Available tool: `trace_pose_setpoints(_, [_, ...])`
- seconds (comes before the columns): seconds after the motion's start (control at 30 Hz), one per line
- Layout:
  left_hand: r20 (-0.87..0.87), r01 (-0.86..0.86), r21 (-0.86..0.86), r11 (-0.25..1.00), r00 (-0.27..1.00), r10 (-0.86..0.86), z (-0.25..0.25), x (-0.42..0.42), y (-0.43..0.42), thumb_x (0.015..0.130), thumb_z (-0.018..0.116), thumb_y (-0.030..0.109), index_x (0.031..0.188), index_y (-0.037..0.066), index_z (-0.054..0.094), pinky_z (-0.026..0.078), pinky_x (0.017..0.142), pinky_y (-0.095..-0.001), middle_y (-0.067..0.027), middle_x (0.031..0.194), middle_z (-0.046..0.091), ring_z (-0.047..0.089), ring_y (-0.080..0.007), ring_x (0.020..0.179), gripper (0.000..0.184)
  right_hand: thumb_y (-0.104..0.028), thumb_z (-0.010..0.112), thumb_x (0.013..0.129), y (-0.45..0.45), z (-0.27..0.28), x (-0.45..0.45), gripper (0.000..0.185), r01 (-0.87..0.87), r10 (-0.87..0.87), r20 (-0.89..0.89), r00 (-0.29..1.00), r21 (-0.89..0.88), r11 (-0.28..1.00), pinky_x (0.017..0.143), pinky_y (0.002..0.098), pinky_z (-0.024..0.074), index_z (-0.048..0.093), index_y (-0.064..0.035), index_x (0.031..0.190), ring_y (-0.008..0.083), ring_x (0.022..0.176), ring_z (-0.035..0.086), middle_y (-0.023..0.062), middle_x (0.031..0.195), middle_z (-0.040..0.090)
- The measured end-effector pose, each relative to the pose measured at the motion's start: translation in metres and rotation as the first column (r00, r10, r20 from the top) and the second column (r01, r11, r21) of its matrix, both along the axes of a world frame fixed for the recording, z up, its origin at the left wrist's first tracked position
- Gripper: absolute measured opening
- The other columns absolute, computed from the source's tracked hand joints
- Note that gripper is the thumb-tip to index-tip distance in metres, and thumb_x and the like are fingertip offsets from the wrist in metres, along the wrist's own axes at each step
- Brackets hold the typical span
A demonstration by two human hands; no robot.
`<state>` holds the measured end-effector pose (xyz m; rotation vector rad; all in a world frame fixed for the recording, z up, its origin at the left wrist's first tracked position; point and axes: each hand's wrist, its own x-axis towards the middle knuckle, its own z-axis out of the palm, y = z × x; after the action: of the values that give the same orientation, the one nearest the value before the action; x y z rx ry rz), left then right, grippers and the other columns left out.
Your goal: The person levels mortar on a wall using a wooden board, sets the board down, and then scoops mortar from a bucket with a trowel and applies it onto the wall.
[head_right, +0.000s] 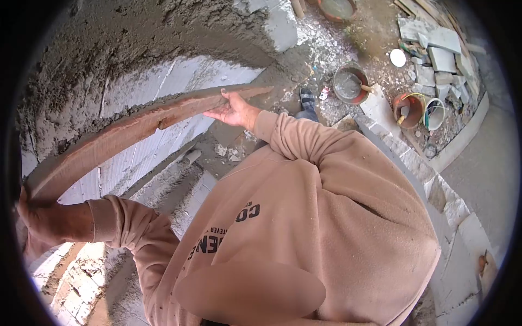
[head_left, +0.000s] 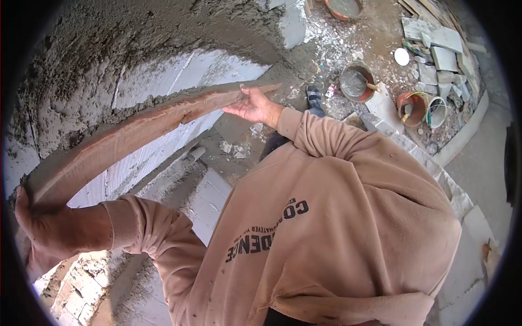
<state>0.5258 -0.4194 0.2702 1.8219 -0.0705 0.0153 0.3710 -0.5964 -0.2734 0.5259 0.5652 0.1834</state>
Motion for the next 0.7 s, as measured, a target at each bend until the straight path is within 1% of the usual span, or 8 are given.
trace_pose_setpoints(0.03, [0.088, 0.033, 0.021, 0.999, 0.996, -0.035, -0.007, 0.009, -0.007, 0.081, 0.074, 0.019, 0.102, -0.001, 0.066, 0.053, 0.090, -0.0358, -0.0131, 0.105, 0.067, 0.064, -0.0234, 0.095, 0.030, -0.034, 0.045, 0.103, -0.008, -0.004, 0.003, 0.073, 0.010, -0.010, 0.008, 1.000, 0.003, 1.000, 0.111, 0.0581, 0.0380, 0.010, 0.0164, 0.144, 0.0477, 0.138, 0.032, 0.0359, 0.148, 0.024])
trace_pose_setpoints(0.1, [0.250, 0.050, 0.019, 0.999, 0.967, -0.053, -0.019, 0.024, -0.020, 0.078, 0.073, 0.015, 0.106, 0.002, 0.061, 0.054, 0.088, -0.0372, -0.0142, 0.107, 0.065, 0.064, -0.0243, 0.095, 0.033, -0.035, 0.047, 0.102, -0.024, -0.013, 0.013, 0.076, 0.030, -0.031, 0.036, 0.999, 0.007, 1.000, 0.110, 0.0588, 0.0388, 0.008, 0.0151, 0.145, 0.0482, 0.139, 0.031, 0.0364, 0.150, 0.020])
trace_pose_setpoints(0.13, [0.341, 0.051, 0.016, 0.999, 0.939, -0.054, -0.027, 0.026, -0.034, 0.077, 0.073, 0.013, 0.108, 0.003, 0.058, 0.054, 0.087, -0.0379, -0.0148, 0.108, 0.063, 0.064, -0.0247, 0.094, 0.036, -0.035, 0.047, 0.102, -0.029, -0.015, 0.017, 0.079, 0.031, -0.031, 0.008, 0.999, 0.007, 0.999, 0.111, 0.0577, 0.0375, 0.004, 0.0161, 0.145, 0.0483, 0.139, 0.030, 0.0366, 0.150, 0.019])
trace_pose_setpoints(0.23, [0.606, 0.087, -0.009, 0.996, 0.793, -0.064, -0.053, 0.029, -0.079, 0.073, 0.073, 0.007, 0.114, 0.006, 0.049, 0.056, 0.085, -0.0400, -0.0164, 0.111, 0.060, 0.063, -0.0261, 0.094, 0.047, -0.035, 0.048, 0.102, -0.055, -0.014, 0.033, 0.087, 0.045, -0.045, -0.046, 0.998, 0.004, 0.999, 0.113, 0.0555, 0.0355, -0.006, 0.0176, 0.145, 0.0486, 0.140, 0.028, 0.0367, 0.152, 0.016])
trace_pose_setpoints(0.3, [0.712, 0.112, -0.010, 0.994, 0.698, -0.072, -0.065, 0.033, -0.103, 0.071, 0.072, 0.003, 0.118, 0.009, 0.043, 0.057, 0.083, -0.0414, -0.0175, 0.113, 0.057, 0.063, -0.0269, 0.094, 0.056, -0.035, 0.048, 0.101, -0.066, -0.019, 0.041, 0.087, 0.056, -0.056, -0.055, 0.997, -0.010, 0.998, 0.113, 0.0556, 0.0355, -0.006, 0.0179, 0.145, 0.0486, 0.140, 0.027, 0.0362, 0.152, 0.016])
trace_pose_setpoints(0.47, [0.847, 0.151, 0.006, 0.989, 0.525, -0.085, -0.084, 0.039, -0.146, 0.065, 0.072, -0.007, 0.128, 0.015, 0.029, 0.059, 0.079, -0.0449, -0.0202, 0.118, 0.051, 0.062, -0.0292, 0.093, 0.079, -0.035, 0.050, 0.101, -0.089, -0.036, 0.061, 0.089, 0.077, -0.078, -0.066, 0.995, -0.022, 0.997, 0.113, 0.0571, 0.0355, -0.007, 0.0157, 0.146, 0.0482, 0.141, 0.025, 0.0343, 0.155, 0.011])
trace_pose_setpoints(0.57, [0.889, 0.158, 0.013, 0.987, 0.450, -0.083, -0.095, 0.041, -0.164, 0.061, 0.071, -0.013, 0.134, 0.018, 0.020, 0.060, 0.076, -0.0470, -0.0219, 0.121, 0.047, 0.061, -0.0305, 0.093, 0.094, -0.038, 0.046, 0.102, -0.100, -0.036, 0.064, 0.080, 0.067, -0.071, -0.053, 0.996, -0.074, 0.995, 0.109, 0.0605, 0.0384, 0.000, 0.0090, 0.149, 0.0484, 0.142, 0.024, 0.0334, 0.155, 0.010])
trace_pose_setpoints(0.7, [0.924, 0.155, 0.022, 0.988, 0.375, -0.079, -0.106, 0.043, -0.182, 0.056, 0.071, -0.021, 0.141, 0.023, 0.009, 0.062, 0.073, -0.0498, -0.0241, 0.125, 0.042, 0.060, -0.0323, 0.092, 0.114, -0.038, 0.044, 0.103, -0.111, -0.038, 0.071, 0.078, 0.037, -0.044, -0.109, 0.993, -0.057, 0.998, 0.110, 0.0602, 0.0374, 0.002, 0.0091, 0.149, 0.0481, 0.141, 0.026, 0.0340, 0.154, 0.013])
